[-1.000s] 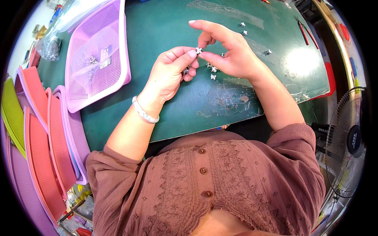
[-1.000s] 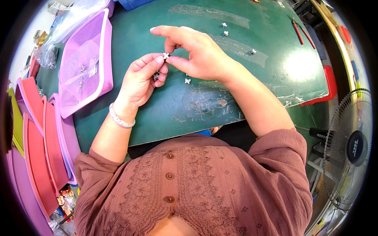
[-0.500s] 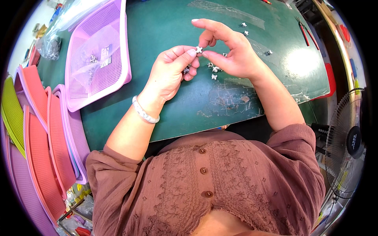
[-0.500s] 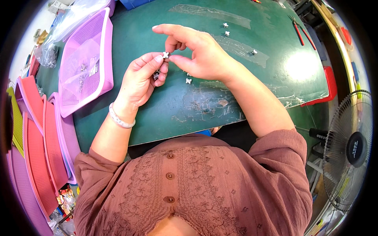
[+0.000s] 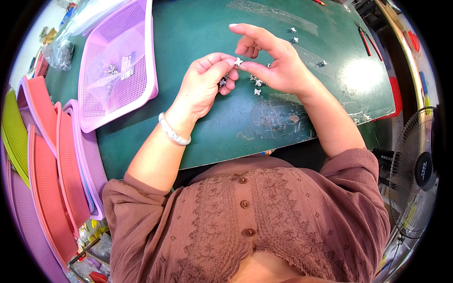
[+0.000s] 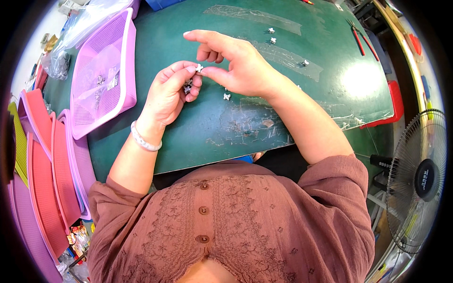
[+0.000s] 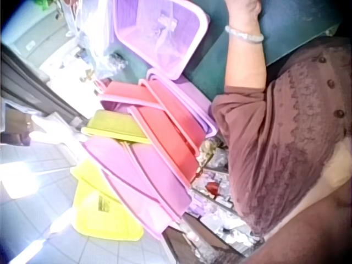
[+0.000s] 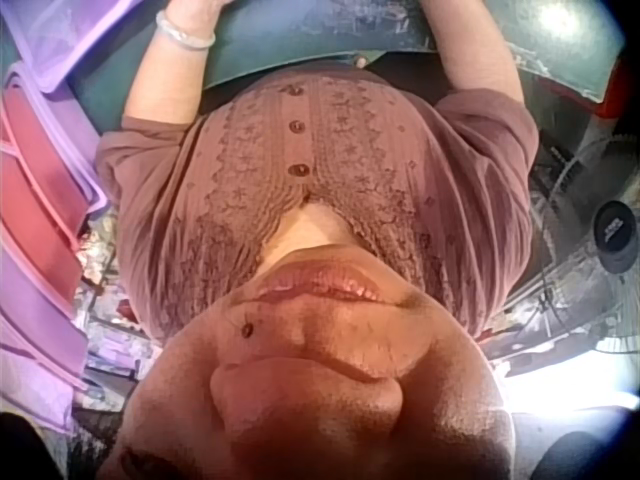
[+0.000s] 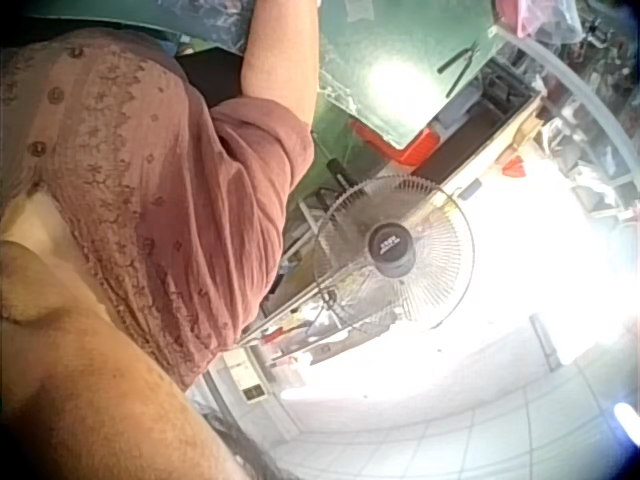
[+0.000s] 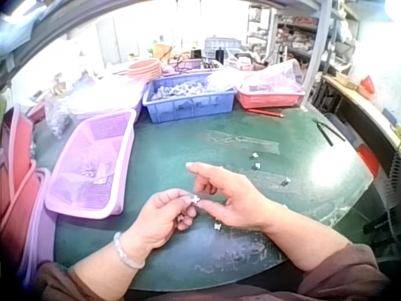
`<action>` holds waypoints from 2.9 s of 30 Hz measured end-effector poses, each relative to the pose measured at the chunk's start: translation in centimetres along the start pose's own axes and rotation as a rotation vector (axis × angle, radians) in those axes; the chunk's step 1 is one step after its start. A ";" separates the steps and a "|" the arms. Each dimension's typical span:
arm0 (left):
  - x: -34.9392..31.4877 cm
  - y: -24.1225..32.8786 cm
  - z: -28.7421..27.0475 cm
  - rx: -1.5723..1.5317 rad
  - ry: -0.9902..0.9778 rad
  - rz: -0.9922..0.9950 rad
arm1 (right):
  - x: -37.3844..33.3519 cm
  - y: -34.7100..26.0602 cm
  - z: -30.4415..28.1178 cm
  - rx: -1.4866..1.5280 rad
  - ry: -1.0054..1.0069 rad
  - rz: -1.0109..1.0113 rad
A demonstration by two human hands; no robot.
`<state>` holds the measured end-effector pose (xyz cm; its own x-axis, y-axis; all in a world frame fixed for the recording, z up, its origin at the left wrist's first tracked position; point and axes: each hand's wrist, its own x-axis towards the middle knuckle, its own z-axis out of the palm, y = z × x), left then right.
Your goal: The person assembles small silver-colored metal components by hand, joining two pieces together and placing them on the table. They then gather the assembled pieces and place them into a plastic bag.
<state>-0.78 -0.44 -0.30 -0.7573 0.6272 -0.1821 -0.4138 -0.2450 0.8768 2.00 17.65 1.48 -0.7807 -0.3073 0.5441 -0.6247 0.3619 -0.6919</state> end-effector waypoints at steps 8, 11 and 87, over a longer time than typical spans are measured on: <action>0.0 -0.1 0.1 -0.007 0.001 0.018 | -0.1 0.0 0.0 0.010 0.003 -0.007; -0.1 -0.1 0.4 0.027 0.020 0.019 | 0.0 0.1 0.2 -0.003 0.042 -0.013; -0.2 -0.3 0.3 0.001 -0.023 0.024 | -0.1 0.1 0.2 0.018 0.012 -0.020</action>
<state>-0.38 -0.27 -0.44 -0.7551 0.6381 -0.1506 -0.3949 -0.2594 0.8813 2.04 17.58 1.23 -0.7682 -0.3042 0.5634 -0.6400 0.3401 -0.6890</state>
